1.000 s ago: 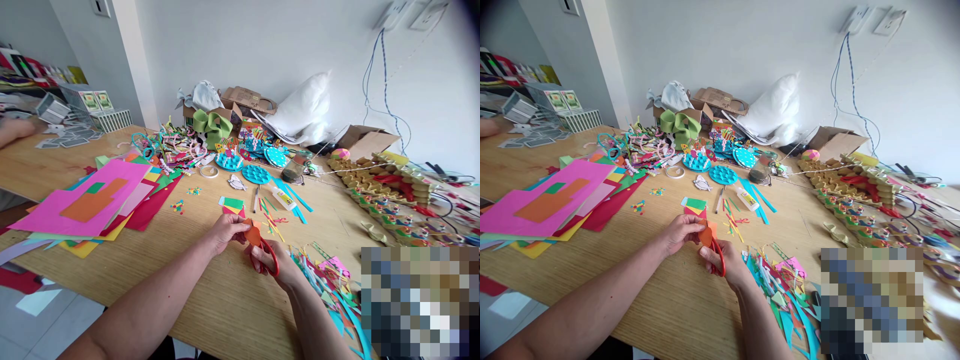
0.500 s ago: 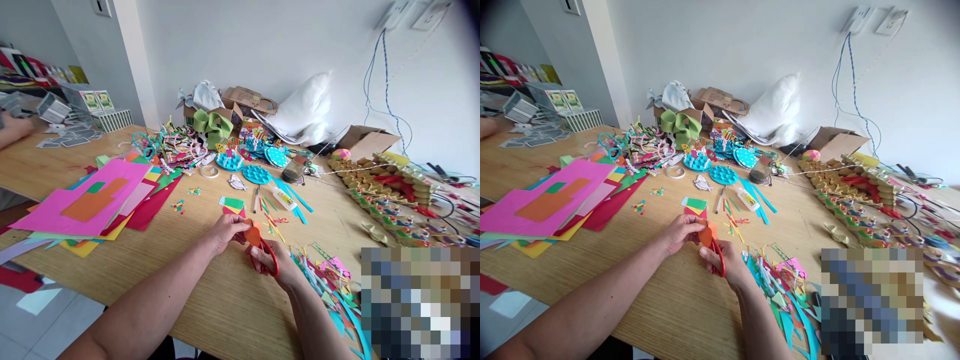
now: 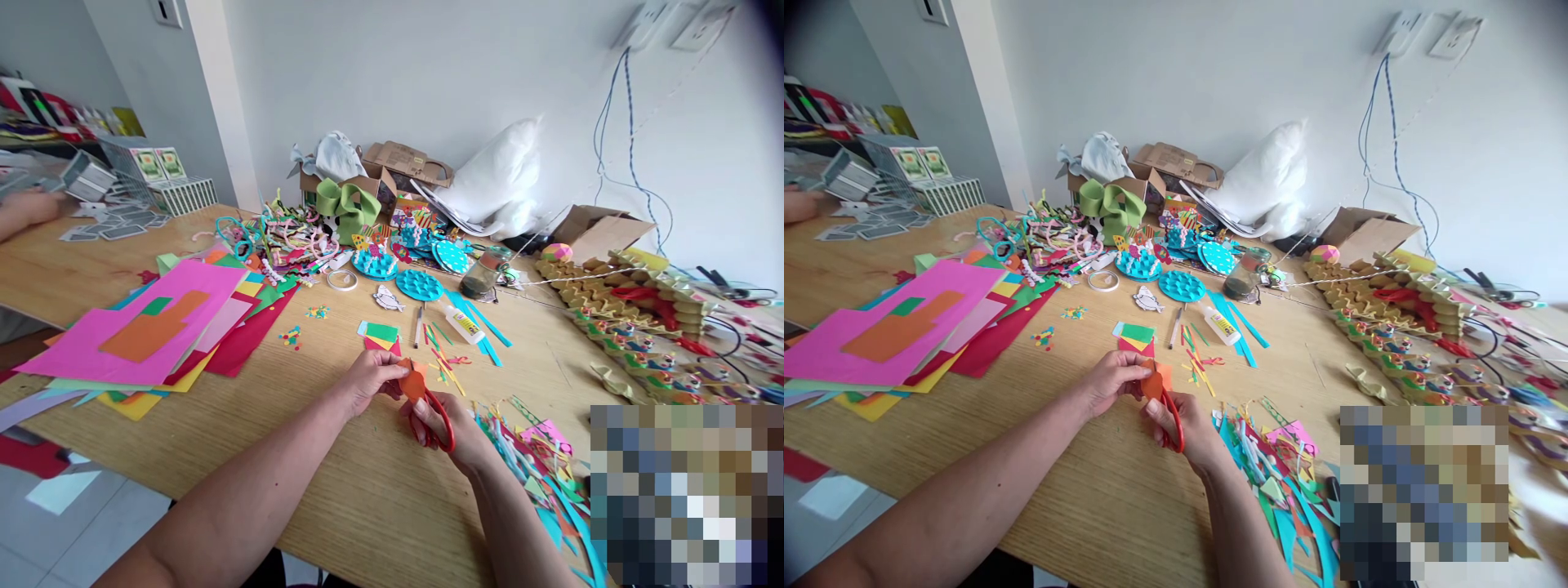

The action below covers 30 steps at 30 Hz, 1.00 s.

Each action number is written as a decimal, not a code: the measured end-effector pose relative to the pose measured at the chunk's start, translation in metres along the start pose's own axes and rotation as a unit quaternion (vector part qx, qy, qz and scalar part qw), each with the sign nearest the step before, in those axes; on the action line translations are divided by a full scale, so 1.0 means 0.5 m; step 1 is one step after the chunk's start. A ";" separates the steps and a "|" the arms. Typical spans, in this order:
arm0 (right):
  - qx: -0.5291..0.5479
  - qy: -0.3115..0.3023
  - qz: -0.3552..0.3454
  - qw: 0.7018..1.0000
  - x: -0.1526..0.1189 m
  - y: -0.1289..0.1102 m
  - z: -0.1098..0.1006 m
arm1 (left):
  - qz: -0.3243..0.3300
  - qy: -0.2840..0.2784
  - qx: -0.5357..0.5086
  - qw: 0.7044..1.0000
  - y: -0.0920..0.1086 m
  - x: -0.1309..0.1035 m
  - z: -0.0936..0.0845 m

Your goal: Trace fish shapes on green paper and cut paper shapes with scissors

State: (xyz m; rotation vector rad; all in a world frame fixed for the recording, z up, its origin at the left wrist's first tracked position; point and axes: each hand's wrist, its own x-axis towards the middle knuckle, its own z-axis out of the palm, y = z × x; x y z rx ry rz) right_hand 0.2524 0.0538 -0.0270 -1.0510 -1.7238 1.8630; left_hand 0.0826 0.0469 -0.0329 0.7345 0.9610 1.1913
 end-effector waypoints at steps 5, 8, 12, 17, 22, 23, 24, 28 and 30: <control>-0.002 -0.001 -0.001 1.000 0.002 0.001 -0.001 | -0.003 0.000 -0.002 1.000 0.001 0.001 -0.001; -0.004 -0.001 -0.006 1.000 0.001 0.004 -0.002 | -0.005 -0.001 -0.002 1.000 0.000 0.003 -0.001; -0.003 -0.001 -0.014 1.000 0.001 0.009 -0.003 | -0.006 0.000 -0.001 1.000 -0.002 0.003 -0.002; -0.003 0.000 -0.013 1.000 0.001 0.009 -0.002 | -0.007 0.006 0.000 1.000 -0.001 0.002 -0.003; -0.004 -0.001 -0.006 1.000 0.001 0.007 -0.001 | -0.002 0.021 0.003 1.000 0.002 0.001 -0.001; -0.004 -0.001 -0.005 1.000 0.001 0.006 -0.001 | 0.000 0.023 0.004 1.000 0.002 0.001 -0.001; -0.003 0.000 -0.004 1.000 0.001 0.005 0.000 | 0.001 0.023 0.004 1.000 0.001 0.002 0.000; 0.000 0.000 -0.002 1.000 0.000 -0.001 0.002 | 0.004 0.015 0.008 1.000 0.000 0.002 0.000; -0.005 -0.002 0.000 1.000 -0.001 -0.004 0.003 | 0.004 0.011 0.008 1.000 -0.001 0.002 0.000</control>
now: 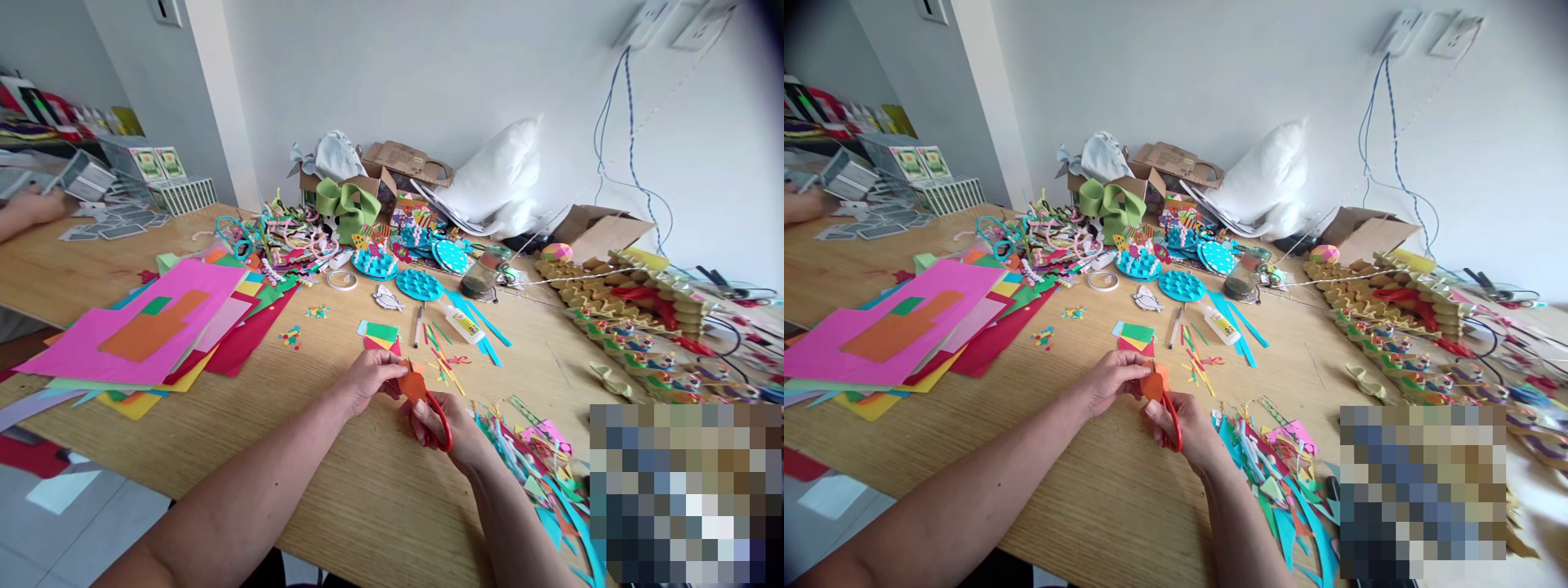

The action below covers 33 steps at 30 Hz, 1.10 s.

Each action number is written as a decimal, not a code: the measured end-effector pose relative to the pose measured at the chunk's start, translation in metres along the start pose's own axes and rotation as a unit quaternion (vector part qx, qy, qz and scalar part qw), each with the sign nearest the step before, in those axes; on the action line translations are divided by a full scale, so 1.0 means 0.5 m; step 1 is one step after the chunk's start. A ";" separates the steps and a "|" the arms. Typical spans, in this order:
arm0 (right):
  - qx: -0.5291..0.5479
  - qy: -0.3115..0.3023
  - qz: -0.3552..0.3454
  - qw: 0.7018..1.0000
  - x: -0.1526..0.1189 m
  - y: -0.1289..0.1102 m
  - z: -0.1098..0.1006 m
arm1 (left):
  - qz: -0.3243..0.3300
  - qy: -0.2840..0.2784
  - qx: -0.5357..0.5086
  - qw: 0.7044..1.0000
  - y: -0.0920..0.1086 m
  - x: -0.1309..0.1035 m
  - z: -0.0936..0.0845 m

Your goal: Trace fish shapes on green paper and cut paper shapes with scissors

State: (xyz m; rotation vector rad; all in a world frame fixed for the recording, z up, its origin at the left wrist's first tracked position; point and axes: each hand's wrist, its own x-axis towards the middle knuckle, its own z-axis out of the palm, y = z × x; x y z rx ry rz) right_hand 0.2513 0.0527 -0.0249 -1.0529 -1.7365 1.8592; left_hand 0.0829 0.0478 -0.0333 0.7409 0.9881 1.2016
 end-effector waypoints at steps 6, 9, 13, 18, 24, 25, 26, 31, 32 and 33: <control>-0.001 0.000 0.004 1.000 0.000 -0.003 -0.001 | 0.001 -0.003 0.001 1.000 0.000 -0.001 0.000; 0.007 -0.001 0.011 1.000 0.001 -0.006 0.000 | 0.001 -0.003 0.000 1.000 0.000 -0.001 -0.001; 0.011 -0.009 0.014 1.000 0.000 -0.009 0.002 | 0.000 -0.003 -0.001 1.000 -0.001 0.000 -0.002; 0.019 -0.002 0.016 1.000 0.000 -0.011 0.005 | 0.000 -0.003 -0.001 1.000 -0.002 0.001 -0.002; 0.017 -0.002 0.017 1.000 0.000 -0.011 0.006 | -0.002 0.004 0.005 1.000 -0.002 0.002 -0.002; 0.015 0.000 0.019 1.000 0.000 -0.011 0.006 | -0.001 0.007 0.007 1.000 -0.002 0.002 -0.002; 0.012 0.001 0.021 1.000 0.000 -0.011 0.006 | 0.001 0.011 0.009 1.000 -0.002 0.002 -0.002; 0.002 0.002 0.025 1.000 0.002 -0.009 0.005 | 0.012 0.029 0.019 0.999 -0.003 0.001 0.000; 0.001 0.004 0.027 1.000 0.002 -0.009 0.005 | 0.012 0.029 0.020 0.999 -0.003 0.001 0.000; 0.001 0.006 0.029 1.000 0.002 -0.010 0.005 | 0.012 0.028 0.021 0.999 -0.002 0.001 0.000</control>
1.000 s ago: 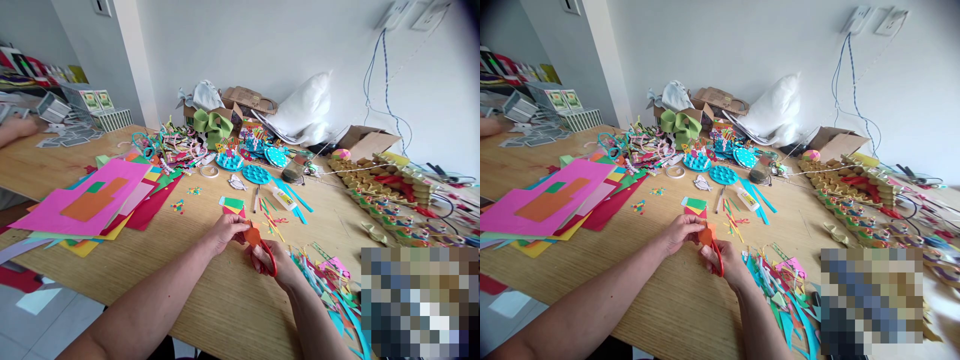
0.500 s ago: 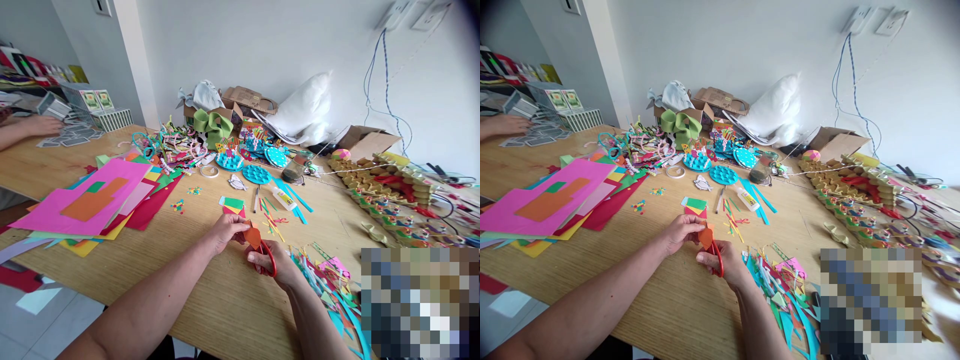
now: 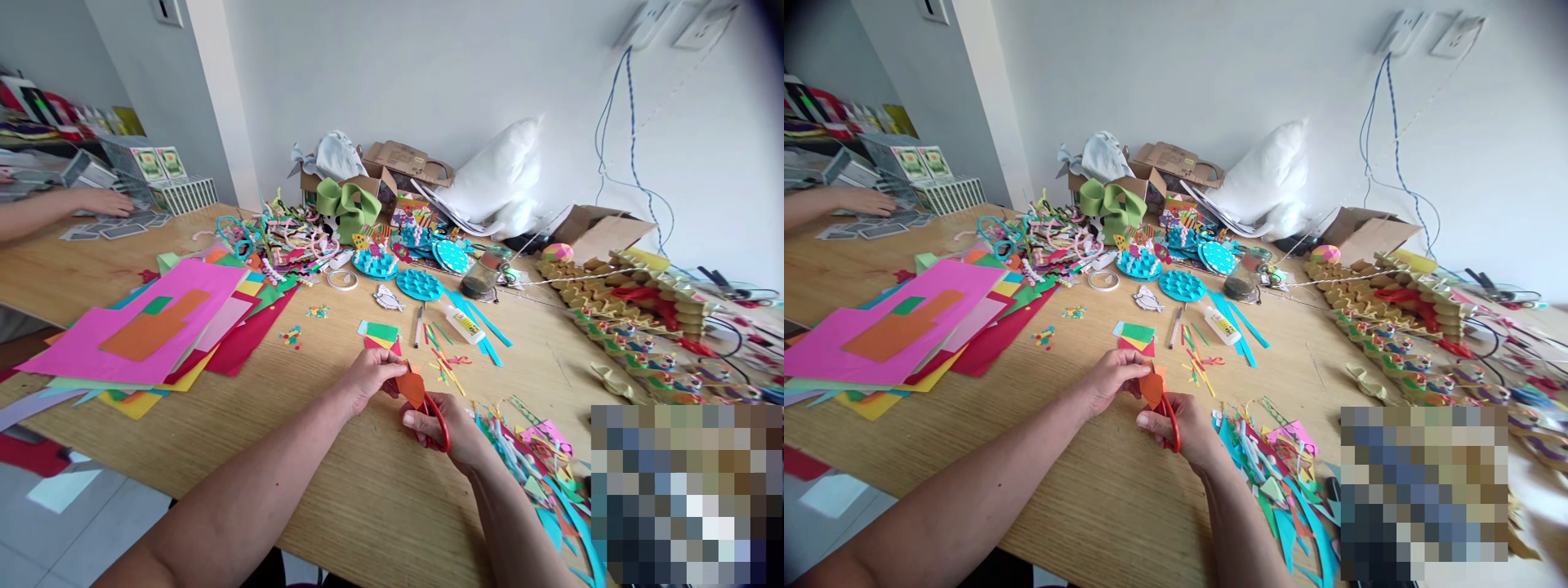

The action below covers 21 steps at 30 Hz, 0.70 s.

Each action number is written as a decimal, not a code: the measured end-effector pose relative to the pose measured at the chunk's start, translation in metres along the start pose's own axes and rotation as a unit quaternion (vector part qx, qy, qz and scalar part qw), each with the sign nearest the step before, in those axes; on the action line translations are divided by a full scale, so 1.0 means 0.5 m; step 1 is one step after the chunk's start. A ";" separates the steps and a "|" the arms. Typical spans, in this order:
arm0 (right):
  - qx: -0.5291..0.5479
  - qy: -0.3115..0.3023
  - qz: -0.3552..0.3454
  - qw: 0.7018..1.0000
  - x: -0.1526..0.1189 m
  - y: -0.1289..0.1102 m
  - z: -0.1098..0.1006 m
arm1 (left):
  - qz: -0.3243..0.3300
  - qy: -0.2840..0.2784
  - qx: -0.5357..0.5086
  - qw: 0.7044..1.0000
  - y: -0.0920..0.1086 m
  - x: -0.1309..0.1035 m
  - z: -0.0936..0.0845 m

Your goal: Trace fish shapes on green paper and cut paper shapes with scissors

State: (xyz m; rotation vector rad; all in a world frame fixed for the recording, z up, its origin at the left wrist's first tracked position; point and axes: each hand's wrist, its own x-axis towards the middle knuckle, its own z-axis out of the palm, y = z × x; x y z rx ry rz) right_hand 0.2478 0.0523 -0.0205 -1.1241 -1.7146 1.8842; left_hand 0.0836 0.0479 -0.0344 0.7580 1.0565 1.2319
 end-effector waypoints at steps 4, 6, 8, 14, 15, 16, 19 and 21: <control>-0.004 0.001 0.007 1.000 -0.002 -0.004 0.001 | -0.002 -0.009 0.002 1.000 0.001 -0.001 0.001; -0.004 -0.002 0.008 1.000 -0.002 -0.006 0.002 | -0.002 -0.012 0.001 1.000 0.002 -0.002 0.001; -0.002 -0.002 0.010 1.000 -0.002 -0.006 0.002 | -0.004 -0.014 0.000 1.000 0.001 -0.001 0.000; -0.011 0.001 0.011 1.000 0.000 -0.002 0.000 | -0.009 -0.014 -0.004 1.000 -0.001 0.002 -0.002; -0.012 0.001 0.011 1.000 0.001 -0.002 0.000 | -0.010 -0.013 -0.004 1.000 -0.002 0.002 -0.002; -0.012 0.001 0.012 1.000 0.001 -0.002 0.000 | -0.010 -0.013 -0.005 1.000 -0.002 0.002 -0.002; -0.011 0.003 0.010 1.000 0.001 -0.004 0.001 | -0.012 -0.014 -0.005 1.000 -0.001 0.002 -0.002; -0.013 0.005 0.009 1.000 0.001 -0.006 0.002 | -0.014 -0.015 -0.005 1.000 0.000 0.002 -0.001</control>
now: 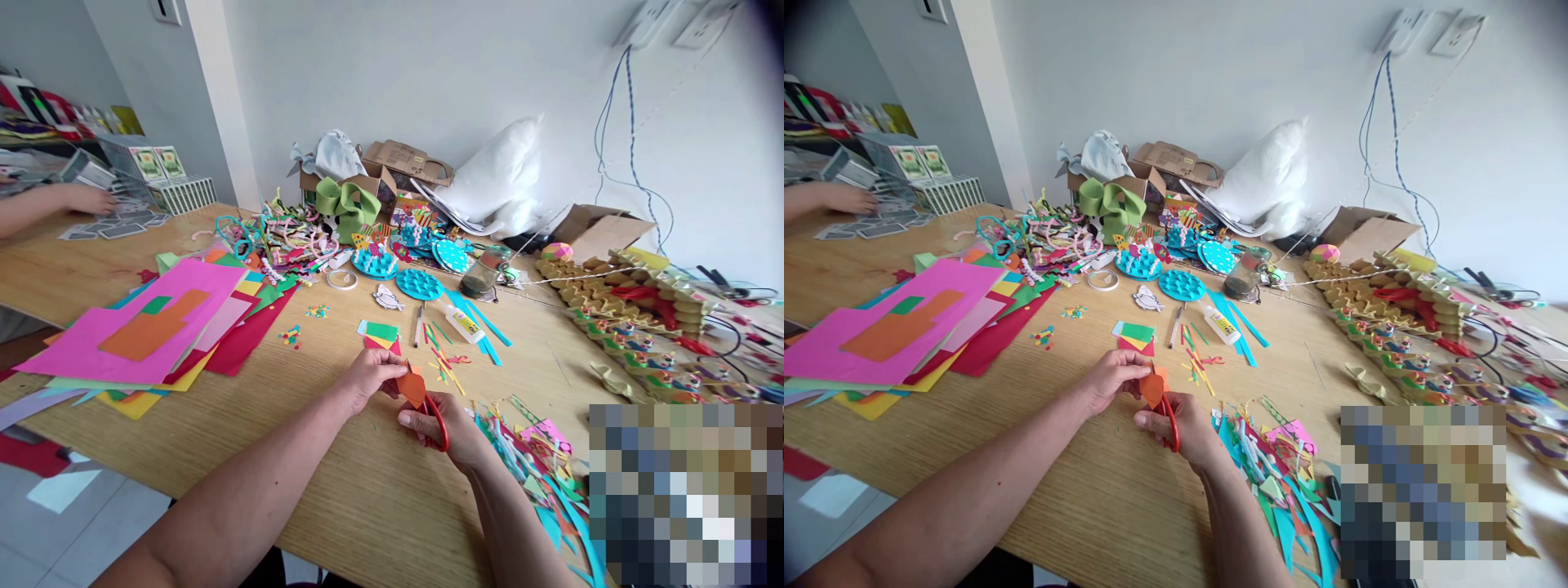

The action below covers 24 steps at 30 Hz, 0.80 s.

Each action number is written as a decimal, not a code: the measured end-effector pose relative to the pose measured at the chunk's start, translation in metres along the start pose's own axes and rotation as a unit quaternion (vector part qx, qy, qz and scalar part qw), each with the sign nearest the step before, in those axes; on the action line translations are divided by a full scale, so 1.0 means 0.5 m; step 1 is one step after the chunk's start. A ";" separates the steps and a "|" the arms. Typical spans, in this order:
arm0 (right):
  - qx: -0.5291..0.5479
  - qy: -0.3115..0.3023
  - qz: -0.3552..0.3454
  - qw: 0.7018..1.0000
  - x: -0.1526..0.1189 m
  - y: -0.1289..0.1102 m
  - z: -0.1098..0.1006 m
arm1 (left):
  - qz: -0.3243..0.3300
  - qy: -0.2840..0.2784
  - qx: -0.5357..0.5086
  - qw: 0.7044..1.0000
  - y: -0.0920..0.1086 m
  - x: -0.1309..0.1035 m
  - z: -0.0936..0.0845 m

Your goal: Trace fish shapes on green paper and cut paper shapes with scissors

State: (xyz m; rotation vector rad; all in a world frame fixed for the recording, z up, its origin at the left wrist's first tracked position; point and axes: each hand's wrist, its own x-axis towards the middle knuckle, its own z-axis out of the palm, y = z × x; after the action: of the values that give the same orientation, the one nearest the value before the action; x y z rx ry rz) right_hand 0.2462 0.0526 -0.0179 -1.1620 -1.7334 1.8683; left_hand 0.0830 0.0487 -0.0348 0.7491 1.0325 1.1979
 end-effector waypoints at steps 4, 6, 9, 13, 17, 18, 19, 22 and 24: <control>-0.001 0.002 -0.003 1.000 0.000 -0.001 0.001 | -0.001 0.001 0.000 1.000 0.000 -0.001 0.001; -0.006 0.003 -0.002 1.000 0.000 0.002 0.000 | -0.002 0.003 0.001 1.000 0.000 -0.001 0.001; -0.014 0.002 0.000 1.000 0.002 0.006 -0.002 | 0.000 0.010 0.001 1.000 -0.002 0.001 0.000; -0.017 0.005 0.002 1.000 0.002 0.007 -0.003 | 0.001 0.015 0.004 1.000 -0.003 0.003 0.000; -0.022 0.010 0.008 1.000 -0.001 0.004 -0.001 | 0.002 0.005 0.005 1.000 -0.001 0.002 0.000; -0.024 0.010 0.010 1.000 -0.001 0.004 -0.001 | 0.002 0.002 0.005 1.000 -0.001 0.002 0.000; -0.026 0.011 0.011 1.000 -0.002 0.004 -0.001 | 0.002 -0.001 0.005 1.000 0.000 0.001 0.000; -0.030 0.011 0.011 0.999 -0.002 0.004 -0.002 | 0.002 -0.004 0.005 1.000 0.001 0.000 0.000; -0.030 0.010 0.011 0.999 -0.001 0.004 -0.002 | 0.003 -0.003 0.005 1.000 0.001 0.000 -0.001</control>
State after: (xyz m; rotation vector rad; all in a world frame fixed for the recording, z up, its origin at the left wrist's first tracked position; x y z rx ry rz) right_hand 0.2479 0.0524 -0.0193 -1.2235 -1.7839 1.8224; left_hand 0.0826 0.0488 -0.0346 0.7642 1.0320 1.1951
